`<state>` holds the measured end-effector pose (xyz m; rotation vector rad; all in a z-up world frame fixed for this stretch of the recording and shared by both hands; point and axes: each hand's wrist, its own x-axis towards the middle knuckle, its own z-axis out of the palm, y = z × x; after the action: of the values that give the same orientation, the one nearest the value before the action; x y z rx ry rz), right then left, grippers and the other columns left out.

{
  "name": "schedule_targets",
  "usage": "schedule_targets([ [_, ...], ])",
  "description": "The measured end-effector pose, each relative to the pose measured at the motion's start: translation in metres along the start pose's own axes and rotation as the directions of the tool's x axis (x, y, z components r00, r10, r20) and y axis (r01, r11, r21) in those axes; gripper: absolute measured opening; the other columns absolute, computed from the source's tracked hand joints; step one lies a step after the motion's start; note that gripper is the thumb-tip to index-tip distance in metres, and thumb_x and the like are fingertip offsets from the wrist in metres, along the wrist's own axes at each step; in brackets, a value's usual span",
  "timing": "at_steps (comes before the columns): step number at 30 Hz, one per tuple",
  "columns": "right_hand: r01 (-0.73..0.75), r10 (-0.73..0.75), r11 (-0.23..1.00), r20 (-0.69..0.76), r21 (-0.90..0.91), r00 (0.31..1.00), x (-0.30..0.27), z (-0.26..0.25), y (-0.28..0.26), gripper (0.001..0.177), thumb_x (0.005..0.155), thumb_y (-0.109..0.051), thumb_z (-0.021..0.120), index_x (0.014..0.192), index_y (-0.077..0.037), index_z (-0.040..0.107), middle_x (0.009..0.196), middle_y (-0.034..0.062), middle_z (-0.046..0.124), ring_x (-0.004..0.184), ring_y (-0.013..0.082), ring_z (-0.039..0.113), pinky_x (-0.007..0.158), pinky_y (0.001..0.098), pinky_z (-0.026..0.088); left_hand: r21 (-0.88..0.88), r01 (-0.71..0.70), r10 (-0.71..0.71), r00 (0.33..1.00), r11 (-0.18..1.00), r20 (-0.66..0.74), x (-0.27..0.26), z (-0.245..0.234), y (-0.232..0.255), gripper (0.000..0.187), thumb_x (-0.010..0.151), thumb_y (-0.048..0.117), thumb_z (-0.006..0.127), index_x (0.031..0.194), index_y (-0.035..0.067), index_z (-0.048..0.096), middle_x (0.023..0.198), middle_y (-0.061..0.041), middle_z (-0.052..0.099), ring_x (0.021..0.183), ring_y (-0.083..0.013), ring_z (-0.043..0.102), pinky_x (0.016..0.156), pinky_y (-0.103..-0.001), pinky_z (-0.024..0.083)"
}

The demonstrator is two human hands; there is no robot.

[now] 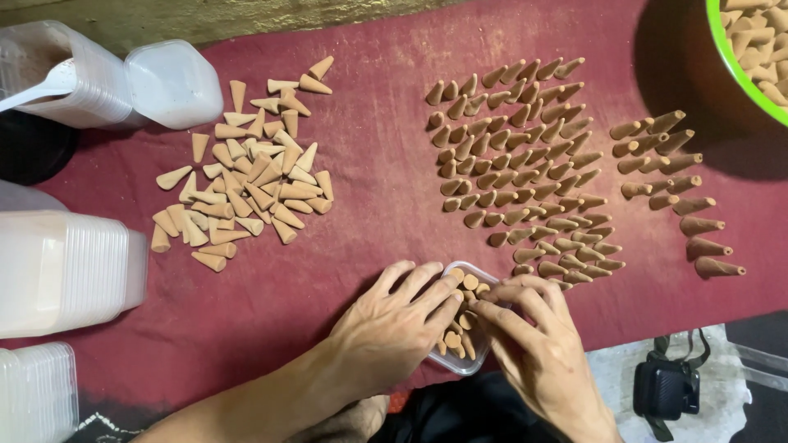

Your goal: Picking up incense cones from a pile and placing them into a small plastic container for packaging.

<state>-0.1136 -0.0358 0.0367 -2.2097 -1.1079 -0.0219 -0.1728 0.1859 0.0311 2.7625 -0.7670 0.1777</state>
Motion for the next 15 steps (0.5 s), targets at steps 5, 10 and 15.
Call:
schedule_targets([
  [5,-0.093,0.094,0.996,-0.046,0.013,0.995,-0.001,-0.01,-0.007,0.024,0.093,-0.015,0.068,0.115,-0.005,0.069,0.113,0.009,0.067,0.108,0.0293,0.059,0.101,0.0414,0.051,-0.075,-0.066,0.054,0.987,0.995,-0.153,0.006,-0.022,0.0,0.029,0.097,0.003,0.046,0.119,-0.001,0.066,0.119,-0.018,0.068,0.114,-0.0344,0.062,0.097,-0.046,0.048],
  [10,-0.179,0.176,0.984,-0.106,-0.022,0.979,-0.003,-0.008,-0.013,0.022,0.09,-0.018,0.073,0.109,-0.006,0.074,0.109,0.0078,0.065,0.107,0.0263,0.06,0.098,0.037,0.052,-0.068,-0.03,0.025,0.996,0.997,-0.081,0.002,-0.009,0.0,0.037,0.091,0.005,0.049,0.125,0.001,0.064,0.122,-0.017,0.068,0.119,-0.0342,0.06,0.101,-0.047,0.047],
  [15,-0.223,0.208,0.967,-0.122,-0.123,0.97,-0.007,-0.004,-0.016,0.02,0.088,-0.023,0.077,0.099,-0.006,0.074,0.113,0.0111,0.062,0.109,0.0302,0.056,0.098,0.0407,0.05,-0.02,-0.011,0.011,1.0,1.0,-0.015,-0.002,0.007,0.001,0.043,0.092,0.015,0.046,0.129,0.003,0.064,0.134,-0.017,0.063,0.128,-0.0357,0.055,0.106,-0.048,0.042],
])
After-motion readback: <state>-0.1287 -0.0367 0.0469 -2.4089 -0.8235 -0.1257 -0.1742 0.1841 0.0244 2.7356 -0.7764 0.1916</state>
